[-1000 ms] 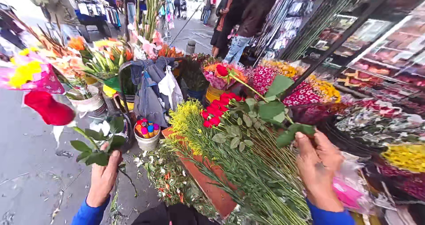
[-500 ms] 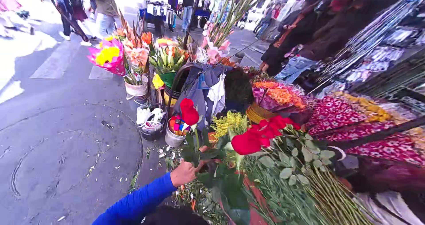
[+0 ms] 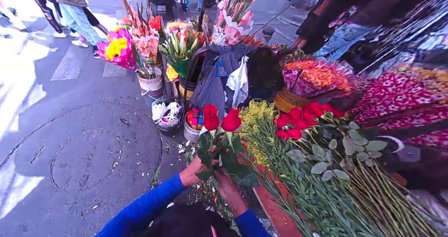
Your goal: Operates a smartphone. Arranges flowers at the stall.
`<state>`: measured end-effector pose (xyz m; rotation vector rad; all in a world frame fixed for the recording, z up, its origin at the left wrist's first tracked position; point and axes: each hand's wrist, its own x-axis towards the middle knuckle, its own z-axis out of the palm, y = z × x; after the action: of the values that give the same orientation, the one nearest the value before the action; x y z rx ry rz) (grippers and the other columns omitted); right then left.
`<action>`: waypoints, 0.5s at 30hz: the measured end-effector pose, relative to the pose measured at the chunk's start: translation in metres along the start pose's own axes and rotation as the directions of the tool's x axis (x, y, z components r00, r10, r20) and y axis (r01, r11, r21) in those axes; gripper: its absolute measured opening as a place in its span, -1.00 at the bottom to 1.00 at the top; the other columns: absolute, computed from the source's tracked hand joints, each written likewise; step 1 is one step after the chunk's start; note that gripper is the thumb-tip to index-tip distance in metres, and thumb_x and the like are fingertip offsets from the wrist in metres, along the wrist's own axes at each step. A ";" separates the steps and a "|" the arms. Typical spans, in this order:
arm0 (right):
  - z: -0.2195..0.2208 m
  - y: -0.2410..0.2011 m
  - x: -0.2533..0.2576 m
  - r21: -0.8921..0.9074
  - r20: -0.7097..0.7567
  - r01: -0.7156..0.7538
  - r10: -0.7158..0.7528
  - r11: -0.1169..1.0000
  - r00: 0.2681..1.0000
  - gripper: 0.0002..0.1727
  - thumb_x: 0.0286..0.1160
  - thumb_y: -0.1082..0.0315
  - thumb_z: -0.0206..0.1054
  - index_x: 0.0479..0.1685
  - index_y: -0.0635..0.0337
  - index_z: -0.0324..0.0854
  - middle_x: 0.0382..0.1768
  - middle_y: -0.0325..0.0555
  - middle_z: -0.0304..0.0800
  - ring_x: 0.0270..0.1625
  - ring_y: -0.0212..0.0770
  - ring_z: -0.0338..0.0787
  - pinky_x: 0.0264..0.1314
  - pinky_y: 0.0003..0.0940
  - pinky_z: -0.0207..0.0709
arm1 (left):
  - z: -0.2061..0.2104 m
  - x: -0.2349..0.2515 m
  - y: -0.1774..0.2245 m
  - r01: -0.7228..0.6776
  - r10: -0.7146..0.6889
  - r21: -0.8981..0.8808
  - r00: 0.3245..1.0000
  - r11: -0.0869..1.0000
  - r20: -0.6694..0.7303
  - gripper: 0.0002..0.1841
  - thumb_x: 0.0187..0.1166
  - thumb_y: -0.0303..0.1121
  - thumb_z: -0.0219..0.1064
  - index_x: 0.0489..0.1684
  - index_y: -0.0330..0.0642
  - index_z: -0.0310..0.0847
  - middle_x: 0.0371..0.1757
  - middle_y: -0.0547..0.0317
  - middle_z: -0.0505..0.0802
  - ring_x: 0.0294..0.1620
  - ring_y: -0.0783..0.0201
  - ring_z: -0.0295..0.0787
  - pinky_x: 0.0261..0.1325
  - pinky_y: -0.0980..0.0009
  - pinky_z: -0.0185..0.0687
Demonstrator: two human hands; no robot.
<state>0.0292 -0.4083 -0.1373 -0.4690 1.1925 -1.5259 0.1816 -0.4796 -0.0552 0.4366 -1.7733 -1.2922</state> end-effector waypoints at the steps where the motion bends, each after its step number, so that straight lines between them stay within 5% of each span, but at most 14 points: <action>1: -0.001 -0.001 0.001 0.008 -0.004 0.000 0.000 1.000 1.000 -0.71 0.50 0.73 0.19 0.10 0.30 0.63 -0.07 -0.15 0.83 0.00 -0.37 0.82 0.19 -0.40 0.74 | 0.004 0.000 -0.004 0.030 -0.029 -0.028 1.000 0.999 0.008 -0.58 0.75 -0.38 0.17 0.38 -0.62 0.46 0.28 -0.15 0.76 0.31 0.47 0.66 0.48 0.50 0.50; 6: -0.009 -0.013 0.002 0.022 0.031 0.015 -0.016 1.000 0.999 -0.69 0.53 0.70 0.14 0.12 0.27 0.63 -0.04 -0.26 0.85 0.05 -0.48 0.80 0.24 -0.51 0.69 | 0.026 0.007 -0.013 0.190 -0.187 -0.101 0.982 0.977 0.035 -0.52 0.74 -0.40 0.17 0.50 -0.63 0.34 0.33 -0.18 0.72 0.34 0.44 0.64 0.51 0.49 0.48; 9: -0.028 -0.003 0.008 -0.011 -0.047 0.002 -0.002 1.000 0.999 -0.64 0.52 0.70 0.20 0.28 0.34 0.52 0.06 -0.13 0.77 0.10 -0.41 0.77 0.24 -0.47 0.68 | 0.038 0.010 -0.017 0.266 -0.265 -0.057 0.964 0.962 0.020 -0.56 0.73 -0.44 0.15 0.47 -0.59 0.39 0.29 -0.15 0.74 0.30 0.46 0.64 0.47 0.54 0.49; 12: -0.037 -0.010 0.006 -0.102 -0.050 -0.040 0.035 0.994 0.998 -0.56 0.57 0.65 0.15 0.45 0.41 0.37 0.18 -0.04 0.66 0.20 -0.42 0.66 0.31 -0.47 0.59 | 0.058 0.010 -0.027 0.292 -0.287 0.028 0.950 0.956 -0.121 -0.52 0.74 -0.39 0.12 0.44 -0.70 0.38 0.33 -0.31 0.71 0.39 0.40 0.62 0.53 0.51 0.43; 14: -0.027 -0.033 0.003 -0.160 0.046 -0.019 0.027 0.987 0.999 -0.71 0.56 0.64 0.17 0.22 0.42 0.53 0.01 -0.12 0.77 0.08 -0.48 0.73 0.25 -0.48 0.64 | 0.075 0.013 -0.032 0.343 -0.343 -0.054 0.893 0.938 -0.291 -0.48 0.74 -0.38 0.09 0.44 -0.76 0.30 0.30 -0.25 0.71 0.34 0.46 0.63 0.50 0.53 0.45; 15: -0.029 -0.038 0.009 -0.235 0.142 0.034 0.000 0.971 0.990 -0.75 0.54 0.58 0.21 0.14 0.37 0.61 -0.05 -0.18 0.81 0.04 -0.50 0.76 0.23 -0.47 0.66 | 0.082 0.019 -0.033 0.329 -0.360 -0.147 0.844 0.933 -0.397 -0.51 0.74 -0.36 0.09 0.42 -0.70 0.28 0.19 -0.04 0.74 0.22 0.55 0.67 0.41 0.55 0.55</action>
<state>-0.0162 -0.4072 -0.1194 -0.7357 1.2670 -1.3460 0.0984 -0.4578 -0.0831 0.9524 -1.3154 -1.3773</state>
